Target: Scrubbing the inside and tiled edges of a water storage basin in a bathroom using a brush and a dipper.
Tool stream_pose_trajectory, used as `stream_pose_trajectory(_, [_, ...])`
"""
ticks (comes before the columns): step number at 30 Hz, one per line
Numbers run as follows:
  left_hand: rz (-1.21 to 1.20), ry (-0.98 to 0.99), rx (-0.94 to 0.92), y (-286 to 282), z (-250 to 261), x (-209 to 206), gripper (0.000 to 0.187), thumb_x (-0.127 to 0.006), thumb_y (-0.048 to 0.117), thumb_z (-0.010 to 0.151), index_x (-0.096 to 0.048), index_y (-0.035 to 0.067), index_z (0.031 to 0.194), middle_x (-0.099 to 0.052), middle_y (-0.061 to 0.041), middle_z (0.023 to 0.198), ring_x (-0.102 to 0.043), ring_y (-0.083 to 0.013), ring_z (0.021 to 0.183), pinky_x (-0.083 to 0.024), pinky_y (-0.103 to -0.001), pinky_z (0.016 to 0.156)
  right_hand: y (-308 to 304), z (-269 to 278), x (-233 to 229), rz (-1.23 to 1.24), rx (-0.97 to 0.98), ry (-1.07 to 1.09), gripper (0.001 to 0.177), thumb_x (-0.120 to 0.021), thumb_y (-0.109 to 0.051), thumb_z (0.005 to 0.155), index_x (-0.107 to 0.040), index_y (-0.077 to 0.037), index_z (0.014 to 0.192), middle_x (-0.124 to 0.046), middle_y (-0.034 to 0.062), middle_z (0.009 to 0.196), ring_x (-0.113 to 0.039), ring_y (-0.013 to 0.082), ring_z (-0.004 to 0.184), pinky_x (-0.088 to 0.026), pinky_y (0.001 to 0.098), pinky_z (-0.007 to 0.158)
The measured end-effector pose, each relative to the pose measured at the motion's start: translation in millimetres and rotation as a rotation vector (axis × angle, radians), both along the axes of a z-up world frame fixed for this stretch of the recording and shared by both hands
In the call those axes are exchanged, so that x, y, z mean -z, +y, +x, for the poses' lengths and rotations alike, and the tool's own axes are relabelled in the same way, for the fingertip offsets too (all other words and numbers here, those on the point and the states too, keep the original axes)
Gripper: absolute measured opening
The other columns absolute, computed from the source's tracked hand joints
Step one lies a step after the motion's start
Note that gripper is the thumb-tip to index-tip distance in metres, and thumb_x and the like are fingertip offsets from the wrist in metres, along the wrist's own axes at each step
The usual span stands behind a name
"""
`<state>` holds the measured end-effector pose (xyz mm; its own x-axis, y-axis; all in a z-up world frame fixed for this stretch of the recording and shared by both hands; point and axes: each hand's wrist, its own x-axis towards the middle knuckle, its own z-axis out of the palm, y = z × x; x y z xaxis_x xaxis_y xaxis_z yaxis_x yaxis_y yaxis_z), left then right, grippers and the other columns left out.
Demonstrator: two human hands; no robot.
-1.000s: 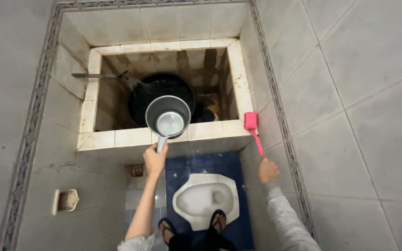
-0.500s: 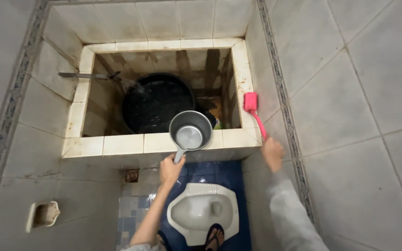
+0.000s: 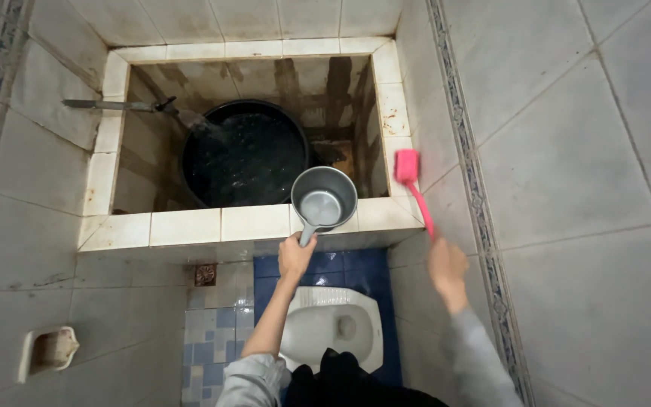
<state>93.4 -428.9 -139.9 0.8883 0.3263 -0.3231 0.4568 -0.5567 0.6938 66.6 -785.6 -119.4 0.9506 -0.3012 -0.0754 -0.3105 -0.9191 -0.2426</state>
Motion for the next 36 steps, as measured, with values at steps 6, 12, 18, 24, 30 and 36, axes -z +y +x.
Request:
stream_pose_trajectory(6, [-0.024, 0.013, -0.001, -2, 6, 18, 0.047, -0.073, 0.051, 0.084, -0.078, 0.009, 0.106, -0.074, -0.025, 0.088, -0.072, -0.0444, 0.092, -0.056, -0.051, 0.081, -2, 58, 0, -0.067, -0.038, 0.022, 0.043, -0.05, -0.028, 0.097, -0.059, -0.019, 0.139, -0.074, 0.0242, 0.096, -0.071, 0.0484, 0.09, -0.056, 0.0614, 0.077])
stream_pose_trajectory(12, [-0.021, -0.015, -0.005, -1, 8, 42, 0.047, -0.073, 0.051, 0.085, -0.078, 0.009, 0.105, -0.073, -0.026, 0.088, -0.07, -0.0458, 0.091, -0.055, -0.052, 0.079, -5, -30, -24, -0.027, 0.075, 0.208, 0.045, -0.045, -0.033, 0.105, -0.05, -0.032, 0.15, -0.072, 0.0294, 0.099, -0.071, 0.0509, 0.095, -0.055, 0.0626, 0.081])
stream_pose_trajectory(18, [-0.063, -0.016, -0.013, -4, 8, 55, 0.048, -0.072, 0.05, 0.084, -0.077, 0.007, 0.104, -0.073, -0.027, 0.085, -0.072, -0.0451, 0.089, -0.055, -0.052, 0.079, 7, -88, -51, -0.029, 0.193, 0.356, 0.055, -0.053, -0.039, 0.098, -0.044, -0.043, 0.153, -0.074, 0.0269, 0.098, -0.071, 0.0511, 0.097, -0.055, 0.0624, 0.086])
stream_pose_trajectory(24, [-0.058, -0.026, -0.023, -3, 8, 58, 0.05, -0.073, 0.052, 0.084, -0.076, 0.008, 0.106, -0.073, -0.027, 0.088, -0.071, -0.0459, 0.092, -0.055, -0.052, 0.079, 5, -15, -31, -0.03, 0.109, 0.295, 0.05, -0.048, -0.039, 0.102, -0.047, -0.035, 0.152, -0.074, 0.0266, 0.094, -0.072, 0.0499, 0.092, -0.056, 0.0627, 0.081])
stream_pose_trajectory(30, [0.076, 0.076, 0.063, 4, 9, 91, 0.047, -0.07, 0.051, 0.089, -0.072, 0.008, 0.108, -0.074, -0.026, 0.097, -0.07, -0.0468, 0.098, -0.055, -0.054, 0.085, 1, 36, -6, -0.008, 0.021, 0.027, 0.042, -0.047, -0.036, 0.104, -0.058, -0.025, 0.143, -0.074, 0.0272, 0.096, -0.071, 0.0513, 0.091, -0.054, 0.0645, 0.08])
stream_pose_trajectory(36, [0.036, 0.079, 0.098, 5, 7, 94, 0.046, -0.07, 0.045, 0.089, -0.068, 0.008, 0.116, -0.074, -0.026, 0.105, -0.07, -0.0457, 0.103, -0.055, -0.053, 0.088, -11, -64, -1, -0.007, 0.141, 0.209, 0.041, -0.044, -0.042, 0.106, -0.054, -0.032, 0.145, -0.074, 0.0271, 0.101, -0.07, 0.0505, 0.098, -0.053, 0.0643, 0.086])
